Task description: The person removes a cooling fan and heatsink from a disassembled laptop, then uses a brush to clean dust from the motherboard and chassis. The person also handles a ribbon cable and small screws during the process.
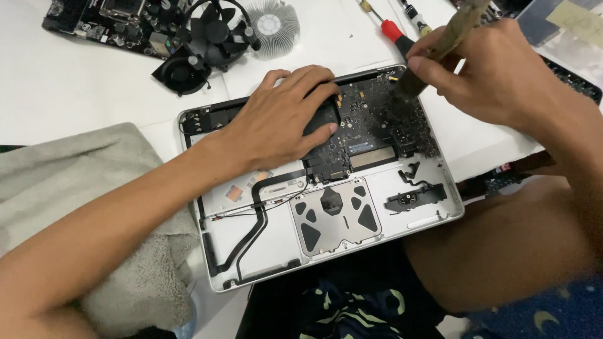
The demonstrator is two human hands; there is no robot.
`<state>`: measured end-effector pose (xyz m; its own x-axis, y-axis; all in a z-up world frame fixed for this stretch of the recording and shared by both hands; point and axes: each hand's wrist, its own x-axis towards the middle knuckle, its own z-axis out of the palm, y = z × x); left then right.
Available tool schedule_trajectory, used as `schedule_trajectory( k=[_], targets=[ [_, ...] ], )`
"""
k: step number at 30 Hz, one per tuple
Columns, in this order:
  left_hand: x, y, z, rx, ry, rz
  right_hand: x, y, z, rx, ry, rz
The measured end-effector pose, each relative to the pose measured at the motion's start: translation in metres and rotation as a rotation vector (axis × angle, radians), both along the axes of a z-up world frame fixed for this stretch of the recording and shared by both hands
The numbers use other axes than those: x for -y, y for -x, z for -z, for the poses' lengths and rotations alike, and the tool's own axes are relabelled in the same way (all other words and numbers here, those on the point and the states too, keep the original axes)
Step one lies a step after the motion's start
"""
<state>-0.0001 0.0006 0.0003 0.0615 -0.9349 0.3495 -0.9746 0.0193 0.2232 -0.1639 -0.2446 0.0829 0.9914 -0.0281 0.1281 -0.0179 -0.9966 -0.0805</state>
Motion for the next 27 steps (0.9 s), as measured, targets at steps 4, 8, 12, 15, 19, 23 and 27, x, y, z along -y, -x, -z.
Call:
schedule_trajectory(
  k=[4, 8, 12, 15, 19, 23, 27],
  targets=[
    [0.000, 0.000, -0.001, 0.008, 0.012, 0.014, 0.005, -0.003, 0.007, 0.047, 0.011, -0.053],
    [0.001, 0.003, -0.002, 0.014, 0.012, -0.028, 0.002, -0.001, 0.003, -0.060, -0.006, 0.036],
    [0.000, 0.004, 0.000, 0.028, 0.017, -0.035, -0.005, 0.007, -0.012, -0.294, -0.090, 0.146],
    [0.001, 0.004, -0.002, 0.015, -0.022, -0.037, -0.013, 0.015, -0.021, -0.446, -0.049, 0.309],
    [0.000, 0.005, -0.001, 0.050, -0.013, -0.036, -0.004, 0.026, -0.018, -0.545, 0.047, 0.242],
    [0.000, 0.003, -0.001, 0.035, -0.001, -0.040, -0.004, 0.031, -0.022, -0.566, -0.032, 0.289],
    [0.001, 0.003, -0.002, 0.074, -0.042, -0.015, -0.005, 0.031, -0.022, -0.565, -0.033, 0.272]
  ],
)
